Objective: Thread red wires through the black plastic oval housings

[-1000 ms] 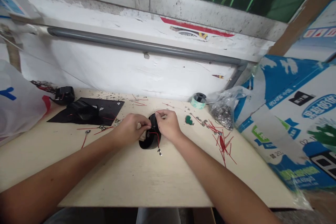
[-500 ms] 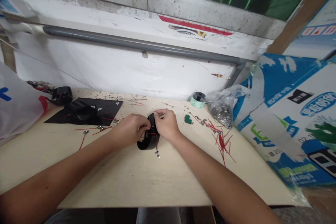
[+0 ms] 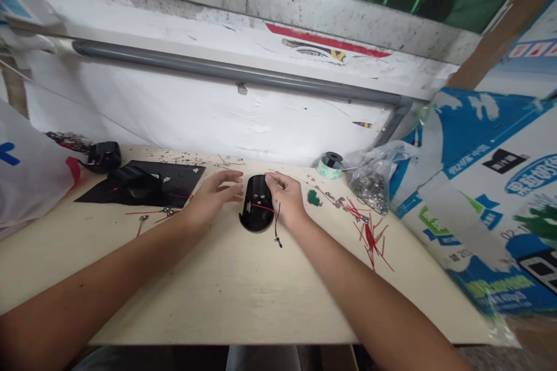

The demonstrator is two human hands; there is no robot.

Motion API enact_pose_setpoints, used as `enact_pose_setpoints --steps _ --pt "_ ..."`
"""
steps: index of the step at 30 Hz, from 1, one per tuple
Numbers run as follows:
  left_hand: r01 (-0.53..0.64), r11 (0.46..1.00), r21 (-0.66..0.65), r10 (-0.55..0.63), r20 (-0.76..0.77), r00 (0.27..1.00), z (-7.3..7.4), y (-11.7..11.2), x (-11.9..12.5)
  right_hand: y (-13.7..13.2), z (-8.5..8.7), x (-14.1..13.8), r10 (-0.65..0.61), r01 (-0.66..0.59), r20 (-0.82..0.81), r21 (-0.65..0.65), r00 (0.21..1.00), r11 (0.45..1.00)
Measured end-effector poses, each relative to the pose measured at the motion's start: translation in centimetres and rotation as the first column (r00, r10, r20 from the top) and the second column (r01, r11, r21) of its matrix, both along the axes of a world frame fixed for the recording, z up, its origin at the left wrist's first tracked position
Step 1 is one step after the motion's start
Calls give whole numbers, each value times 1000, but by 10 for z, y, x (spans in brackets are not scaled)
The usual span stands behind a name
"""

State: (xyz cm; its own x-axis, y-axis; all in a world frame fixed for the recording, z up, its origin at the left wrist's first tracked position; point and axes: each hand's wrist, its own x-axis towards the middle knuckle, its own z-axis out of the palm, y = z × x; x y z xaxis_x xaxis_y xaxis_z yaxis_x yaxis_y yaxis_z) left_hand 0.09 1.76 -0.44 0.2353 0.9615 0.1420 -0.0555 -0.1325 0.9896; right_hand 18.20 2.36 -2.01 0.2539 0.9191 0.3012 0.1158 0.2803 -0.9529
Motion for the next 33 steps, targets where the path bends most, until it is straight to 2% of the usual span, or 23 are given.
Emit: enact_pose_setpoints --steps 1,3,5,6,9,12,14,16,19,24,28,33 --pt "110 988 -112 -101 90 991 1 0 -1 -1 1 -1 8 -8 -14 2 1000 1000" --pt "370 893 -255 -312 241 919 3 0 -4 -4 4 -4 4 -4 -14 16 1000 1000" --pt "505 805 -312 -419 304 856 4 -1 -6 -7 6 -7 -3 3 0 27 1000 1000" --pt "517 791 -327 -425 314 849 5 -1 -7 -8 7 -8 -4 4 4 29 1000 1000" --pt "495 798 -344 -393 326 860 4 0 -9 -10 8 -10 25 -25 -17 2 1000 1000" --pt "483 805 -344 -364 356 861 1 3 -11 -13 10 -10 127 -142 -160 -84 979 986" --pt "473 815 -334 -345 376 860 -2 6 -13 -16 13 -11 251 -302 -274 -164 928 939" --pt "457 830 -321 -326 386 863 -3 8 -15 -20 15 -10 367 -459 -345 -242 864 855" --pt "439 840 -320 -314 374 873 -3 10 -18 -24 17 -7 444 -574 -400 -309 802 758" --pt "451 819 -356 -344 325 881 -1 12 -20 -25 16 -4 494 -637 -429 -308 756 707" --pt "511 778 -367 -404 331 853 -2 14 -23 -26 18 -4 484 -617 -404 -330 776 714" --pt "522 782 -341 -427 317 847 -4 14 -24 -27 20 -4 486 -592 -350 -345 801 728"
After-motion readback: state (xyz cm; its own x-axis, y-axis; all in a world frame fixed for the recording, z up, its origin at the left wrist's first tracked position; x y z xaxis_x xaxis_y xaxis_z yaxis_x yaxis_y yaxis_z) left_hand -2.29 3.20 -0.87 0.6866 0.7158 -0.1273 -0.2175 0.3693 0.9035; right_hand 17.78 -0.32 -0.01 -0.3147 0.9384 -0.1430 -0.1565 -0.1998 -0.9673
